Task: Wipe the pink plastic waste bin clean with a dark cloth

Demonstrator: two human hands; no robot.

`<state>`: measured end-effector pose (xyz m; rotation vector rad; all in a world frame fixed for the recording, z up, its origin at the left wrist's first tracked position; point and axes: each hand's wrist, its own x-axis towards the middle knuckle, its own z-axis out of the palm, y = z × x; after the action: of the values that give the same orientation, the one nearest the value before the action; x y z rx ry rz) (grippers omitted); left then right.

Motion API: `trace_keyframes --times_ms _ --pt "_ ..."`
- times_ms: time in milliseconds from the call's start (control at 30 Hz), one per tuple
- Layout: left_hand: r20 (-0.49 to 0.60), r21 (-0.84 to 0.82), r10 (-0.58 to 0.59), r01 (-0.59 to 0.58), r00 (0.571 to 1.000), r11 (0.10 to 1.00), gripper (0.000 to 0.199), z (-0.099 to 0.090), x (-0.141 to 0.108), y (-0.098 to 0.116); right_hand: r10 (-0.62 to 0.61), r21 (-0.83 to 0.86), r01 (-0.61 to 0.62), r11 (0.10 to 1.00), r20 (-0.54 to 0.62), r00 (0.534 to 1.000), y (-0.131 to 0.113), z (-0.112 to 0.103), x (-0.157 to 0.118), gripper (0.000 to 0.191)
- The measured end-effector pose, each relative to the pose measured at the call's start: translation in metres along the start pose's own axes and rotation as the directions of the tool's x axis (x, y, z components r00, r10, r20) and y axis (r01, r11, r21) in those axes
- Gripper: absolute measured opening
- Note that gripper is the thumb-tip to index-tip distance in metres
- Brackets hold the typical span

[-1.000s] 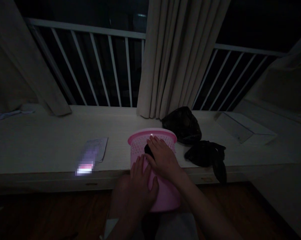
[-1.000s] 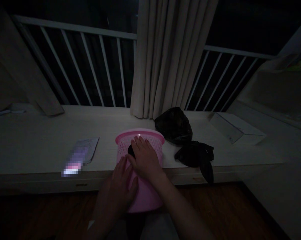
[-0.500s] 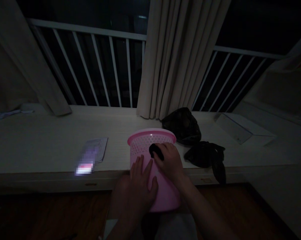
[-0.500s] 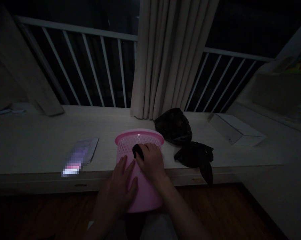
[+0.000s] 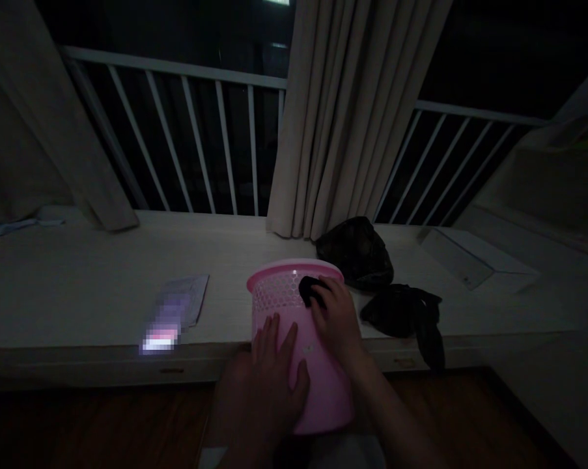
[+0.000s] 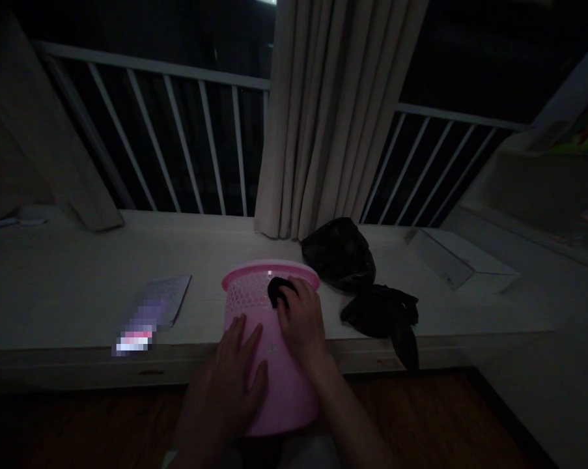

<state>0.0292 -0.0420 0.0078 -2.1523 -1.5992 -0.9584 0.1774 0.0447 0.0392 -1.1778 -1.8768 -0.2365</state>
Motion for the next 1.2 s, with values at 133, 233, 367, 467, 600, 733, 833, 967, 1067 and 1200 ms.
trace_keyframes --times_ms 133,233,367,467,600,733,833,967,1067,1200 --pt "-0.006 0.0 -0.009 0.009 1.0 1.0 0.048 0.001 -0.001 0.001 -0.057 -0.017 0.058 0.998 0.079 0.995 -0.009 0.0 0.006 0.032" --pt "0.022 0.011 -0.011 0.011 1.0 1.0 0.049 0.001 -0.002 0.001 -0.056 -0.026 0.06 0.998 0.158 0.986 -0.014 0.002 0.02 0.036" --pt "0.066 0.017 0.012 -0.014 0.998 1.0 0.051 -0.002 -0.002 -0.003 -0.042 -0.008 0.044 0.999 0.194 0.98 -0.026 0.012 0.033 0.033" --pt "0.08 0.0 0.02 -0.02 0.997 1.0 0.051 -0.001 -0.003 -0.005 -0.111 0.065 0.099 0.993 0.221 0.969 -0.032 0.013 0.029 0.031" --pt "-0.009 -0.08 -0.055 0.054 0.998 0.995 0.048 0.004 -0.006 -0.004 -0.099 0.085 0.087 0.993 0.148 0.984 -0.022 0.001 0.007 0.032" --pt "-0.014 -0.122 -0.096 0.094 0.995 0.988 0.045 0.006 -0.006 -0.002 0.019 0.061 -0.018 0.998 -0.009 1.0 -0.012 -0.014 -0.017 0.028" --pt "-0.028 -0.134 -0.096 0.092 0.995 0.987 0.046 0.004 -0.005 -0.002 0.007 0.131 -0.004 0.991 -0.024 1.0 -0.026 -0.018 -0.032 0.027" --pt "-0.005 -0.151 -0.13 0.128 0.991 0.98 0.059 0.002 -0.006 -0.003 -0.037 0.165 0.016 0.986 0.125 0.991 -0.047 -0.021 -0.044 0.034" --pt "0.024 -0.089 -0.116 0.117 0.993 0.989 0.067 0.003 -0.007 -0.004 -0.072 0.09 0.054 0.994 0.209 0.975 -0.037 -0.026 -0.047 0.036" --pt "0.079 -0.013 -0.091 0.092 0.993 0.996 0.071 0.005 -0.007 -0.002 -0.008 -0.009 0.009 1.0 0.15 0.989 -0.01 -0.033 -0.046 0.035"
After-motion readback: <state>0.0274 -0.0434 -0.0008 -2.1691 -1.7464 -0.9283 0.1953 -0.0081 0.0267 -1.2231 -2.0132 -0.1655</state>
